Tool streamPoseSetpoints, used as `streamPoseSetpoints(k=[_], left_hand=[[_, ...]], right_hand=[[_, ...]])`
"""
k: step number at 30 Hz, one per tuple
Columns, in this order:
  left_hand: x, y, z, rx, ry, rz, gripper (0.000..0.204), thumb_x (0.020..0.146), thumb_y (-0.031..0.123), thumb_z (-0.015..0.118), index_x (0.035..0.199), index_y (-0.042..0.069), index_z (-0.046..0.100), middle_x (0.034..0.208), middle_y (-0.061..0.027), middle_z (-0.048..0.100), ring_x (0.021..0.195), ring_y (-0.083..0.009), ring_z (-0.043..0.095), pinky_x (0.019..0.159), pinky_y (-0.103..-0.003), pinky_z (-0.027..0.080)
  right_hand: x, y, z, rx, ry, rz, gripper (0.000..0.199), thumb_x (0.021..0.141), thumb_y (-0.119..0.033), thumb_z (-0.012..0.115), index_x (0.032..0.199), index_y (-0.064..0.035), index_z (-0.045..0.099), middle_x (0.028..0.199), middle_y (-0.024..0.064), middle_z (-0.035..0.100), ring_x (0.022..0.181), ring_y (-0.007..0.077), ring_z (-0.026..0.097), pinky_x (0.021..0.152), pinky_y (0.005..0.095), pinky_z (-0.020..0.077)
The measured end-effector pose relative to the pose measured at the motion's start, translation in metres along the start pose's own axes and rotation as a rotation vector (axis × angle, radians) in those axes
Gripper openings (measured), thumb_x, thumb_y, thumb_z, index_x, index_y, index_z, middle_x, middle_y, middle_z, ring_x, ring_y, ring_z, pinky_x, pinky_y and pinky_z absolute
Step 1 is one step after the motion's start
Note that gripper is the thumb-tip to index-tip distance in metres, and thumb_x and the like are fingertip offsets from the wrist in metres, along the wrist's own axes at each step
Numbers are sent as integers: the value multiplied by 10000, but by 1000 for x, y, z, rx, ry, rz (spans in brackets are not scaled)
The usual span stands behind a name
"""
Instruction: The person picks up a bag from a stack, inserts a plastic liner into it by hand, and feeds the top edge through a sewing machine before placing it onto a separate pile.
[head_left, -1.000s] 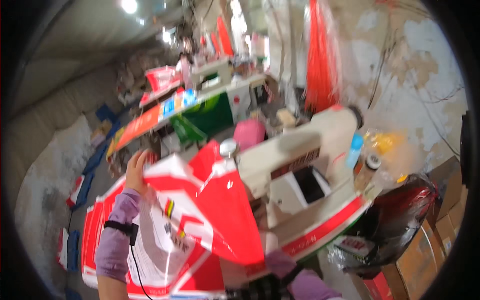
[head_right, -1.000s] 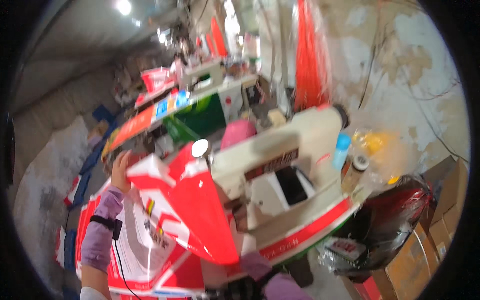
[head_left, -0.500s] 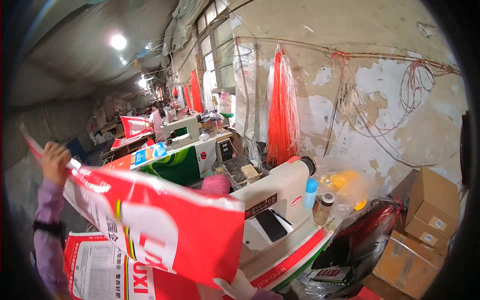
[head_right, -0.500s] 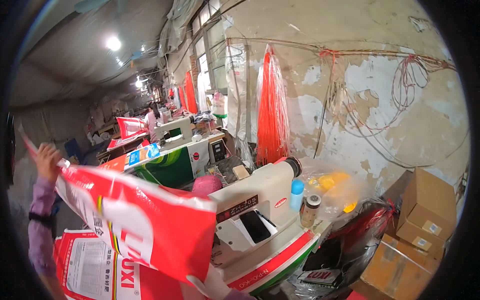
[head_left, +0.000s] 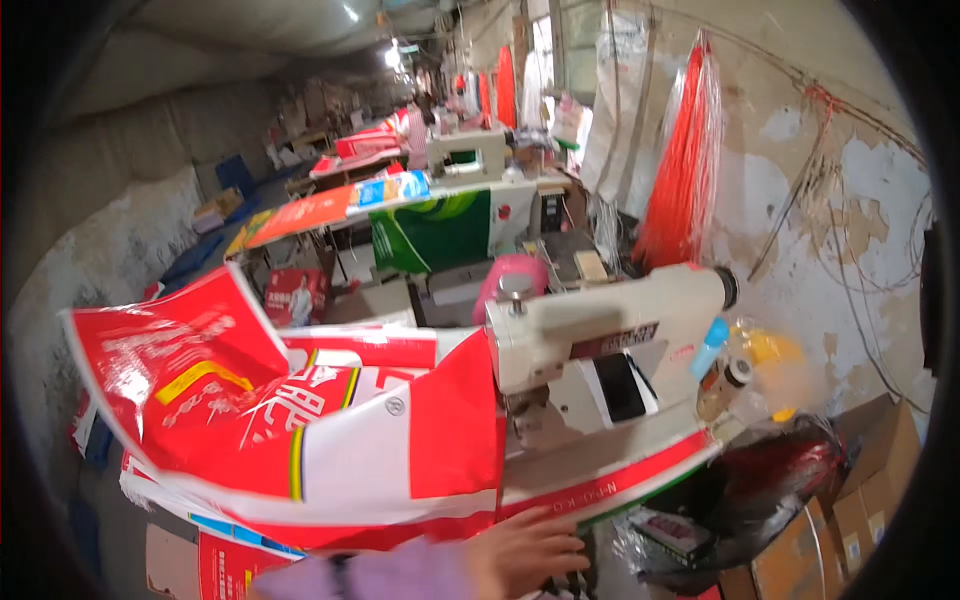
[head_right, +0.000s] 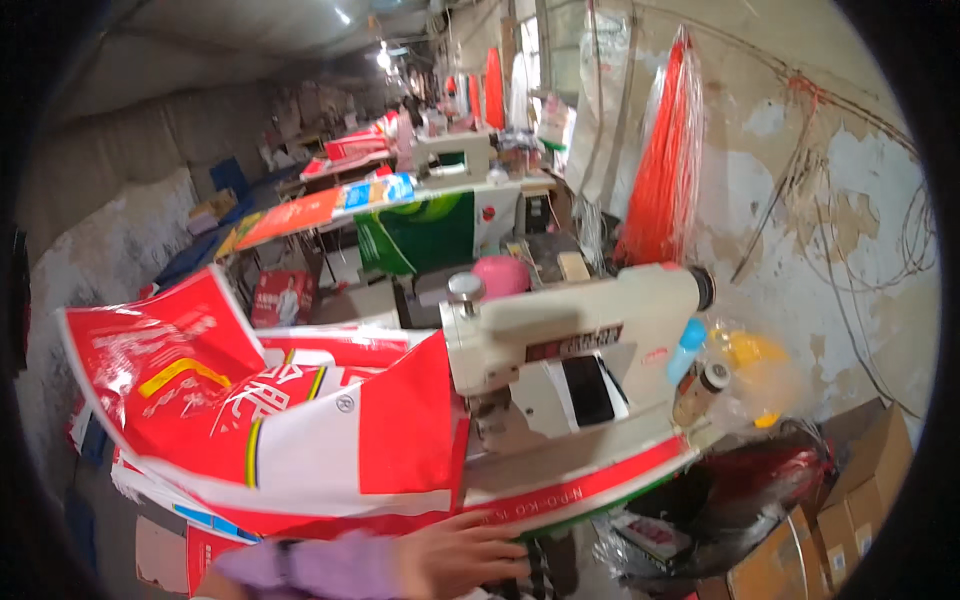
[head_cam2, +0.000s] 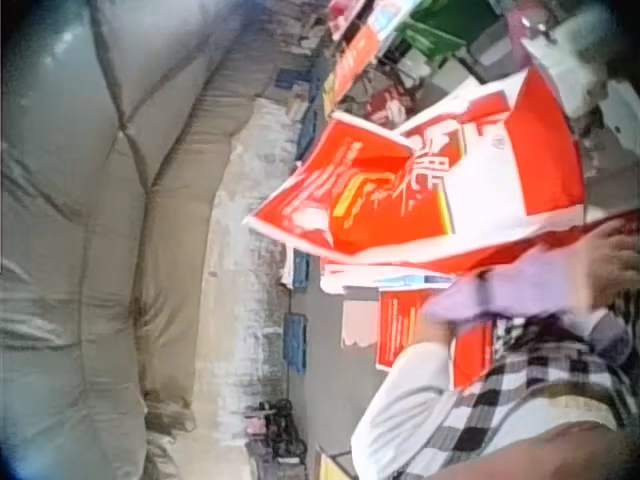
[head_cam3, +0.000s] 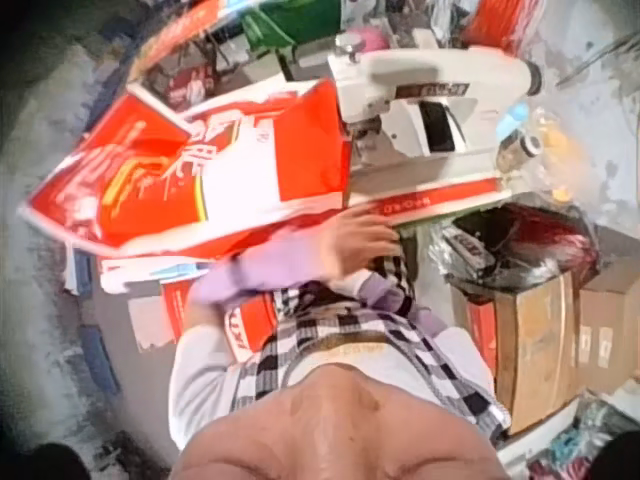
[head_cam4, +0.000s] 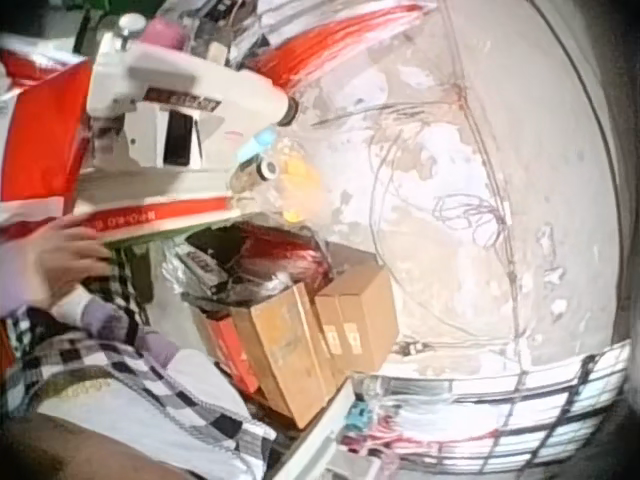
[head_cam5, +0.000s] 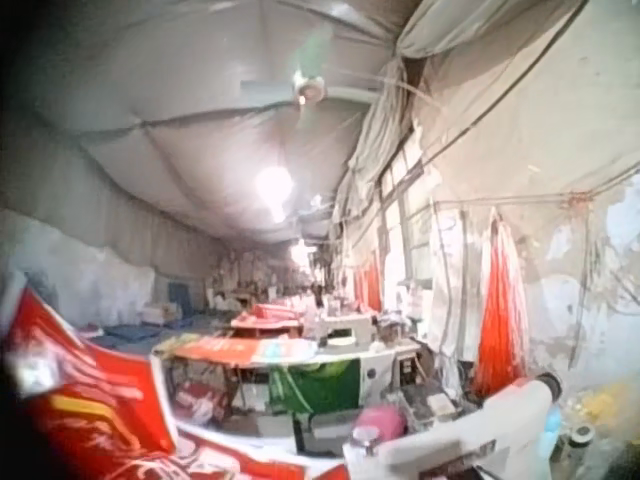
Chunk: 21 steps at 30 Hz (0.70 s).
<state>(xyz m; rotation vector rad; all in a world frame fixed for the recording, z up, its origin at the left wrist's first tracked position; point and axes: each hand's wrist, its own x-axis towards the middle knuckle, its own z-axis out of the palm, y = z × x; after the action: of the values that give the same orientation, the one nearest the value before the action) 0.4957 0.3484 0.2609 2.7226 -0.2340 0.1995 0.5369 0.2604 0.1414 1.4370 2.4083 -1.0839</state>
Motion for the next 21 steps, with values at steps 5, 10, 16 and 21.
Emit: streamPoseSetpoints(k=[5, 10, 16, 21], left_hand=[[4, -189, 64, 47, 5, -642, 379, 823, 204, 598, 1190, 115, 571, 1325, -150, 491, 1285, -329, 402, 1048, -401, 364], [-49, -176, 32, -12, 465, -441, 431, 822, 189, 600, 1243, 121, 541, 1346, -180, 464, 1268, -343, 417, 1046, -399, 361], [-25, -246, 117, -83, 542, -506, 508, 797, 144, 634, 1289, 106, 511, 1390, -198, 407, 1270, -367, 405, 1057, -414, 349], [9, -219, 119, -43, 541, -1040, 505, 811, 141, 580, 1307, 103, 498, 1420, -196, 368, 1250, -391, 408, 1003, -457, 375]], right_hand=[[-31, 47, 40, 181, 622, -86, 261, 921, -262, 503, 980, -49, 643, 857, 156, 648, 817, 307, 627, 695, 369, 493], [-26, 48, 38, 980, 761, 33, 314, 931, -297, 526, 985, -10, 642, 871, 175, 638, 824, 320, 625, 730, 339, 486], [-48, 50, 23, 819, 759, -46, 273, 924, -289, 538, 984, -65, 683, 976, 147, 648, 899, 281, 628, 799, 334, 487], [-65, 10, -31, 512, 1011, -197, 214, 887, -249, 540, 932, -87, 673, 887, 122, 659, 815, 302, 628, 736, 373, 494]])
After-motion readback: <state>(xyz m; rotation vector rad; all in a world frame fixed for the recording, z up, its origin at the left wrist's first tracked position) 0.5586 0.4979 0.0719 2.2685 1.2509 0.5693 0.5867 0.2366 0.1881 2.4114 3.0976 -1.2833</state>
